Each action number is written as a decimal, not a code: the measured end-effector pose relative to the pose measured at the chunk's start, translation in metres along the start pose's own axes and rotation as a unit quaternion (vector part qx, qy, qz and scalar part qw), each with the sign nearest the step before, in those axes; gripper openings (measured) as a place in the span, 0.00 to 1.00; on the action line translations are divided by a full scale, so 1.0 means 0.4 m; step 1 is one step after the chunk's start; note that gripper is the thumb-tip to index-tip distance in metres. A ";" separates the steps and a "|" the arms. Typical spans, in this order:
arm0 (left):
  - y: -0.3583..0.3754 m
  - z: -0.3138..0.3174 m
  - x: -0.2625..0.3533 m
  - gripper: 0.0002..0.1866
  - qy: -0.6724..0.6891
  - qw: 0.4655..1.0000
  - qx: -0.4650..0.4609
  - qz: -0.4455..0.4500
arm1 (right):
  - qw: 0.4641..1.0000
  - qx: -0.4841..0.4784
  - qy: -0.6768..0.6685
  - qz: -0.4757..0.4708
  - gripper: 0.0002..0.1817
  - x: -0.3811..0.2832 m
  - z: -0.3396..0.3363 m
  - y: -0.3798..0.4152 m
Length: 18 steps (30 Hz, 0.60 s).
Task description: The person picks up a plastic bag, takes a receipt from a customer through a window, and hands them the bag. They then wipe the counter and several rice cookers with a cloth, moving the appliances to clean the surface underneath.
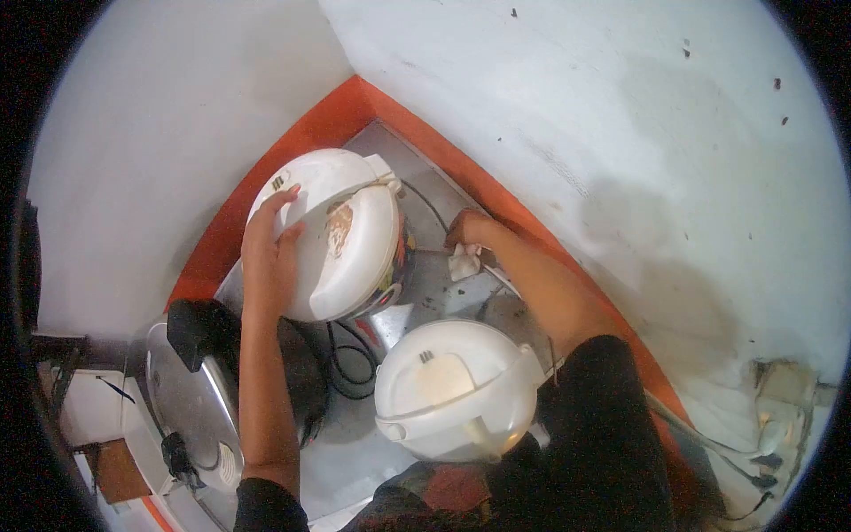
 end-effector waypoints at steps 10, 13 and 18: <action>-0.165 0.136 -0.056 0.19 0.020 0.994 -0.027 0.106 | 0.980 0.008 0.094 0.176 0.22 -0.065 -0.083 0.100; -0.211 0.213 -0.104 0.20 0.039 0.991 -0.073 0.103 | 0.985 0.066 0.071 0.141 0.25 0.010 -0.064 0.052; -0.249 0.289 -0.116 0.17 0.064 0.984 -0.131 0.105 | 0.984 0.113 0.014 0.139 0.24 -0.014 -0.076 0.112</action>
Point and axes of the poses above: each hand's wrist, its own y-axis away from the middle knuckle, its own z-axis out of the palm, x = y × z, the point moved 5 cm from there along -y, towards the middle knuckle, and after that the axes turned 6 degrees about -y, right-handed, at the moved point
